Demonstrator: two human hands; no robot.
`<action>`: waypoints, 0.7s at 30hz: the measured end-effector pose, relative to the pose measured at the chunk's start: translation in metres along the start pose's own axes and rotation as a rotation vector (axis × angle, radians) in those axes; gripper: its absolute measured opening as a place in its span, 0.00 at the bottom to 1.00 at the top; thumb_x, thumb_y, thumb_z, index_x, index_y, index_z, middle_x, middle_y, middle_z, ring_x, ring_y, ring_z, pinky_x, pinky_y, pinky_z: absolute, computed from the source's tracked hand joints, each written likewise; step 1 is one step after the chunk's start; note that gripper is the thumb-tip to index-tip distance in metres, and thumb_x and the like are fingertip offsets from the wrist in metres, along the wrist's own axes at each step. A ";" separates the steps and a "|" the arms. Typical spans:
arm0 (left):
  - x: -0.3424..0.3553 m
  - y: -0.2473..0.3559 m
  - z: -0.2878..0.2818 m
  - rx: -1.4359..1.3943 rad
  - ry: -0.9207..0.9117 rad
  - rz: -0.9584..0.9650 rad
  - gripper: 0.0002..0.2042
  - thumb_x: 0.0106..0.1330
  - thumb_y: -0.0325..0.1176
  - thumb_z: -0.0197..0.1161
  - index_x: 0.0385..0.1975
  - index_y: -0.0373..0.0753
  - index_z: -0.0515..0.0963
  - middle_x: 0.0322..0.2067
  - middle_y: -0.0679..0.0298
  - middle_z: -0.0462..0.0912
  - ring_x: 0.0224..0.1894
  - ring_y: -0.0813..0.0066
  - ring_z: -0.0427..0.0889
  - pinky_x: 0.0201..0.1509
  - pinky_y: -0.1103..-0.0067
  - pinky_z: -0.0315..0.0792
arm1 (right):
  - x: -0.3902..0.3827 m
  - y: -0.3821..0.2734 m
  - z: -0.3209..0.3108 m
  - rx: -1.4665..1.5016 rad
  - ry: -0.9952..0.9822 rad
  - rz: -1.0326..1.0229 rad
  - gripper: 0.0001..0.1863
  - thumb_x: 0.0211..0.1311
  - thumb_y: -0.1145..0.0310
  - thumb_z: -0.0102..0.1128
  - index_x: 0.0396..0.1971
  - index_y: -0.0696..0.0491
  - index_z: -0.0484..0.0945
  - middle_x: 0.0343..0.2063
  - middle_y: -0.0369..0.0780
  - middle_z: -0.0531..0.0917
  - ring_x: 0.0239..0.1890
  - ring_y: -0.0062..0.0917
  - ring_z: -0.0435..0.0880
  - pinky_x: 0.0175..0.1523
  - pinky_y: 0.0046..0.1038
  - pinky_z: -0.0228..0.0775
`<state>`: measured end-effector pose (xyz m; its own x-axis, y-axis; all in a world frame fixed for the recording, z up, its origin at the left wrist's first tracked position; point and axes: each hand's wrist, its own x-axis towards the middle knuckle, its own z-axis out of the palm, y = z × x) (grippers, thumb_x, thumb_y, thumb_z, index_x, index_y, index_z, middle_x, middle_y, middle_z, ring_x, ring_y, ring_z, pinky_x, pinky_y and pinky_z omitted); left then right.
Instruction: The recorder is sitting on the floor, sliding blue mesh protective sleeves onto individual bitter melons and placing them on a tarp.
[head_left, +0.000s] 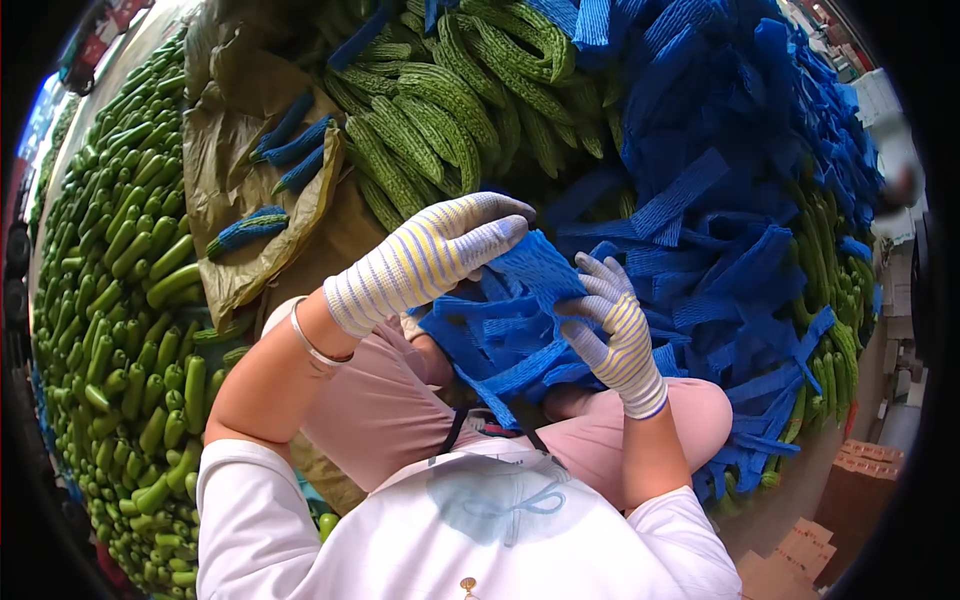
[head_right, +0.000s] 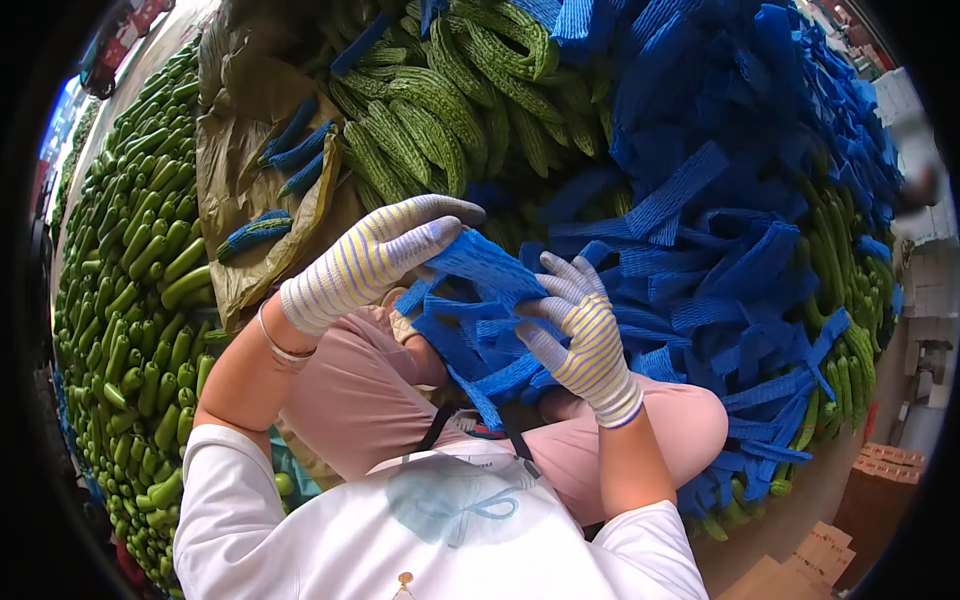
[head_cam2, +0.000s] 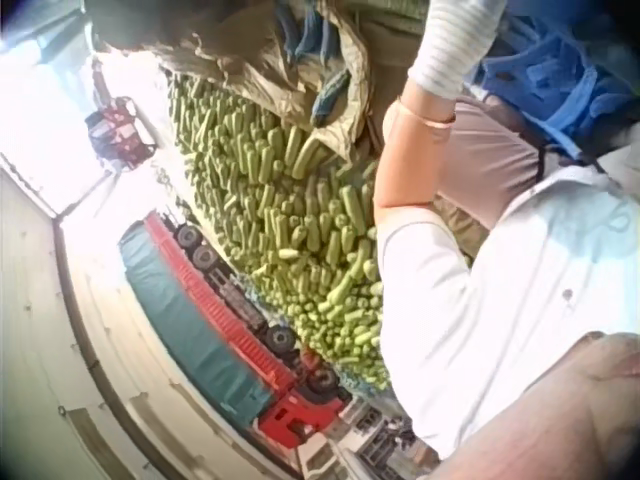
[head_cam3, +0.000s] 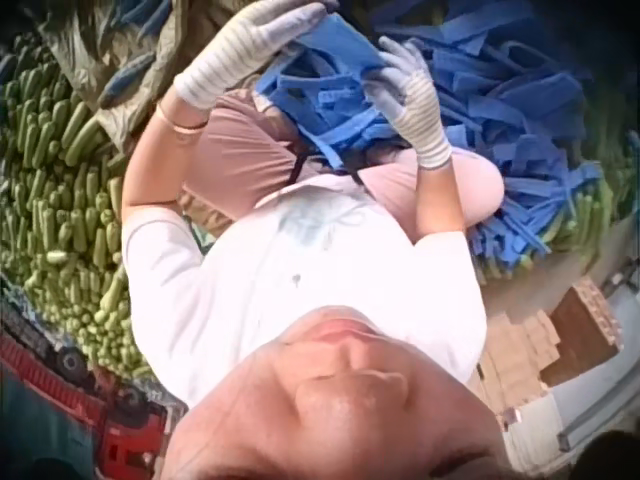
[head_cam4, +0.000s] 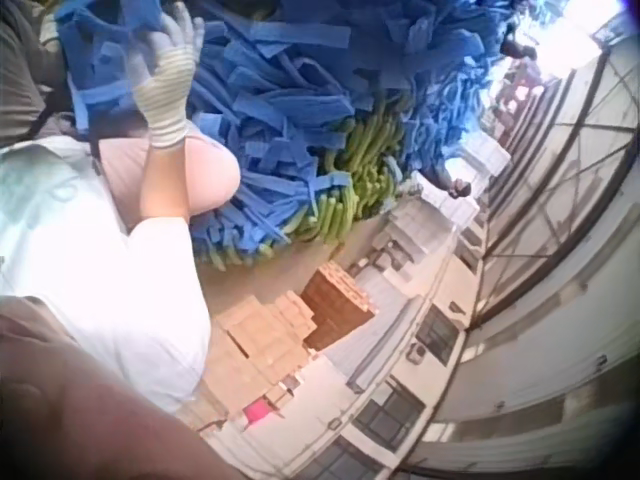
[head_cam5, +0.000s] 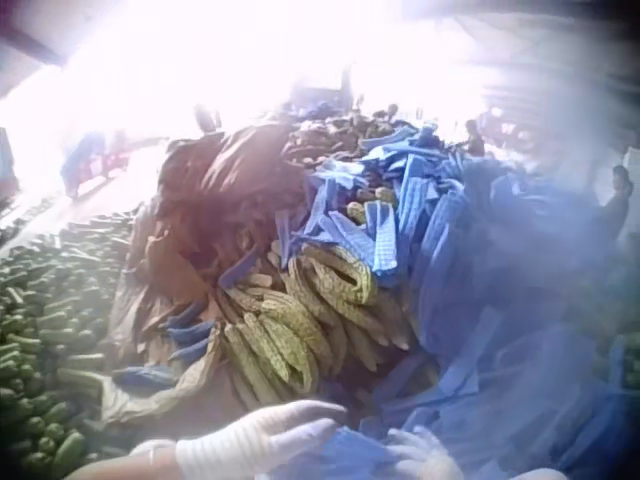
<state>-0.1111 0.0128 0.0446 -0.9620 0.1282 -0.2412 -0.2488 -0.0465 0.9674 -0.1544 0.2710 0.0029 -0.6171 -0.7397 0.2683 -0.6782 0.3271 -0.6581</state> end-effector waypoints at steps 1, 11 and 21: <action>0.000 0.006 0.009 -0.058 -0.039 -0.099 0.16 0.69 0.34 0.56 0.54 0.36 0.72 0.42 0.68 0.78 0.43 0.85 0.75 0.50 0.84 0.71 | -0.007 0.000 -0.004 0.003 0.053 -0.010 0.09 0.46 0.66 0.67 0.30 0.51 0.82 0.42 0.43 0.81 0.56 0.42 0.74 0.66 0.45 0.51; 0.012 -0.010 0.077 -0.091 -0.067 0.073 0.07 0.66 0.23 0.54 0.42 0.35 0.74 0.34 0.72 0.77 0.35 0.90 0.72 0.41 0.89 0.70 | -0.040 0.001 -0.012 0.059 0.107 0.123 0.18 0.48 0.55 0.67 0.33 0.53 0.80 0.49 0.49 0.75 0.58 0.47 0.68 0.66 0.48 0.49; 0.015 -0.045 0.078 -0.481 -0.197 -0.107 0.07 0.59 0.29 0.61 0.36 0.38 0.75 0.27 0.70 0.74 0.24 0.88 0.67 0.25 0.90 0.59 | -0.044 0.005 0.025 0.584 0.175 0.437 0.32 0.61 0.53 0.59 0.58 0.61 0.67 0.53 0.51 0.73 0.60 0.38 0.68 0.64 0.33 0.56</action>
<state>-0.1050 0.0941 0.0031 -0.9004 0.3390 -0.2727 -0.4125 -0.4661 0.7827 -0.1206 0.2910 -0.0298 -0.8690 -0.4940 -0.0270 -0.0648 0.1677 -0.9837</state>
